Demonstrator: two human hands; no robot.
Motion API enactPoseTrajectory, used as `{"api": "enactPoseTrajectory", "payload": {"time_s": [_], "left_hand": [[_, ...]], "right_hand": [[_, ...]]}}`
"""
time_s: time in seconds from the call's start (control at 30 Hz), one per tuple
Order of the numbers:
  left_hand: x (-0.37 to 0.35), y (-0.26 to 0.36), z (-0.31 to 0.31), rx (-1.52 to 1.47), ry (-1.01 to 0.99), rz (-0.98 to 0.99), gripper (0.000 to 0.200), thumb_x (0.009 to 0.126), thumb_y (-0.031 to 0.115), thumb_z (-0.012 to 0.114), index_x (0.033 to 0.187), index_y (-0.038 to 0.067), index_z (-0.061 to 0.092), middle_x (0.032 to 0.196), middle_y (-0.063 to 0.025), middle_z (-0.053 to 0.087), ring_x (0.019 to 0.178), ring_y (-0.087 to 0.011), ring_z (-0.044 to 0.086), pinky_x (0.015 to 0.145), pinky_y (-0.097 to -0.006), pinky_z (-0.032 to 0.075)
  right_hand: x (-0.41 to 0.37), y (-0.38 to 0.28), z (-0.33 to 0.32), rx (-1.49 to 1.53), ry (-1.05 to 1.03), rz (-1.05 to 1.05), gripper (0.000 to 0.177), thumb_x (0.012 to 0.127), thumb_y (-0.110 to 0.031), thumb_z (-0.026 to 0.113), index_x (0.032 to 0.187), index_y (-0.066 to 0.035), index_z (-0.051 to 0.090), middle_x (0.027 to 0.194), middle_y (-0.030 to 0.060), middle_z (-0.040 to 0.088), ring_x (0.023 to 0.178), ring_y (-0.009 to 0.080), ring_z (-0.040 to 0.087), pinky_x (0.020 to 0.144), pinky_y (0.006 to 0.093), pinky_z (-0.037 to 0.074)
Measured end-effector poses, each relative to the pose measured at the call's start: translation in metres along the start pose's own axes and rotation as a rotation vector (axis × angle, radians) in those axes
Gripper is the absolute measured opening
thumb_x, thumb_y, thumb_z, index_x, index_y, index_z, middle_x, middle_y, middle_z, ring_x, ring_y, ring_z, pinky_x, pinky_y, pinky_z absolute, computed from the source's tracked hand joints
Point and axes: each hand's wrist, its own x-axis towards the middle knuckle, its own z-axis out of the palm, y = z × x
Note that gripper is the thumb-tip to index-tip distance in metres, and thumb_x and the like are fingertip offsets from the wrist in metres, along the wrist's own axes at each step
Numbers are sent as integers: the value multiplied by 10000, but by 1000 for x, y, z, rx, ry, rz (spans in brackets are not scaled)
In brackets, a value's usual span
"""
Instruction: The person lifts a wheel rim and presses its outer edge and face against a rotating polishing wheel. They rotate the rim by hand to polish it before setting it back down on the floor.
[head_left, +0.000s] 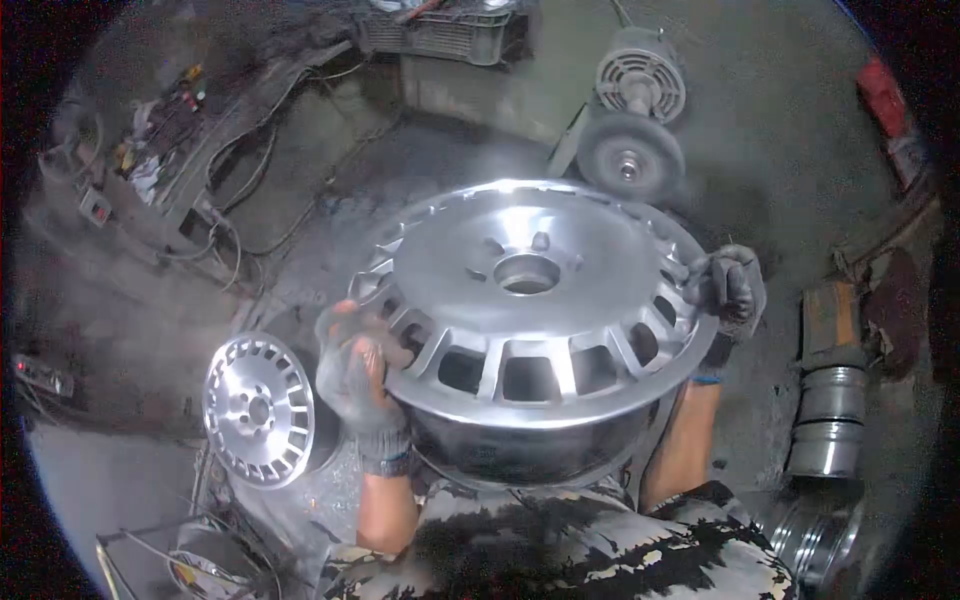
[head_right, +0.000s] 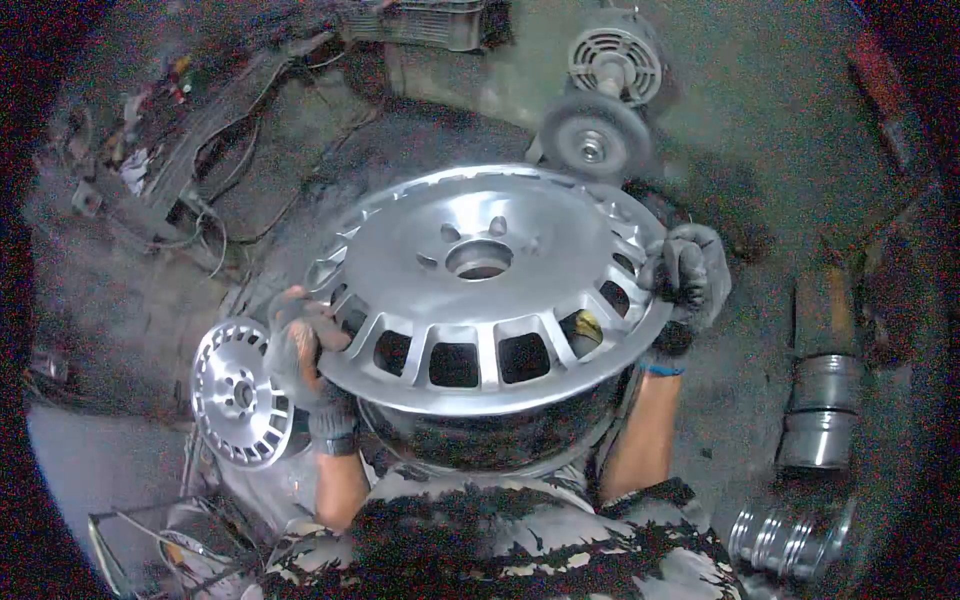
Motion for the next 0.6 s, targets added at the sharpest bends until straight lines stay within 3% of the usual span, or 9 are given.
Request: {"api": "enactPoseTrajectory", "payload": {"time_s": [0.07,0.17,0.2,0.37,0.43,0.53,0.6], "left_hand": [[-12,-4,-7,-50,-36,-102,302,975,212,530,929,-32,702,925,-130,698,1012,-228,636,896,-340,524],[-14,5,11,-203,83,-325,421,946,291,544,681,5,704,811,-96,645,1041,-268,552,996,-447,420],[-16,7,10,-204,69,-357,424,952,300,551,693,3,708,816,-102,646,1049,-267,548,993,-445,420],[-17,1,3,-149,59,-266,449,987,335,571,745,-13,720,857,-106,666,1083,-258,545,960,-427,431],[-21,-3,5,-203,127,-386,434,985,318,569,750,-13,723,857,-99,666,1060,-262,558,965,-421,436],[-16,-6,6,-141,135,-356,403,975,277,562,739,-12,717,834,-98,659,1002,-274,577,993,-428,436],[-13,-8,4,-110,90,-294,287,987,228,578,935,-43,654,890,-117,667,950,-248,602,951,-384,463]], "right_hand": [[-3,-6,5,-47,25,-6,339,1044,-282,611,1157,31,547,881,127,681,786,185,664,699,276,560],[1,-1,-7,-36,12,7,337,1045,-281,609,1158,29,544,922,143,696,806,181,672,709,262,560],[3,1,-10,-17,-1,19,338,1046,-283,607,1158,29,543,934,148,700,812,179,674,711,258,559],[7,12,10,-197,29,-103,367,1037,-324,607,1135,25,553,902,141,691,761,171,660,681,278,547],[15,20,14,-254,30,-127,362,1036,-323,600,1121,26,557,887,129,688,722,163,644,660,283,536],[24,35,15,-264,16,-128,343,1037,-301,580,1100,35,558,840,94,657,658,150,600,637,288,519],[32,41,18,-185,-20,-106,324,1036,-274,562,1088,45,557,774,51,606,617,142,562,631,286,511]]}}
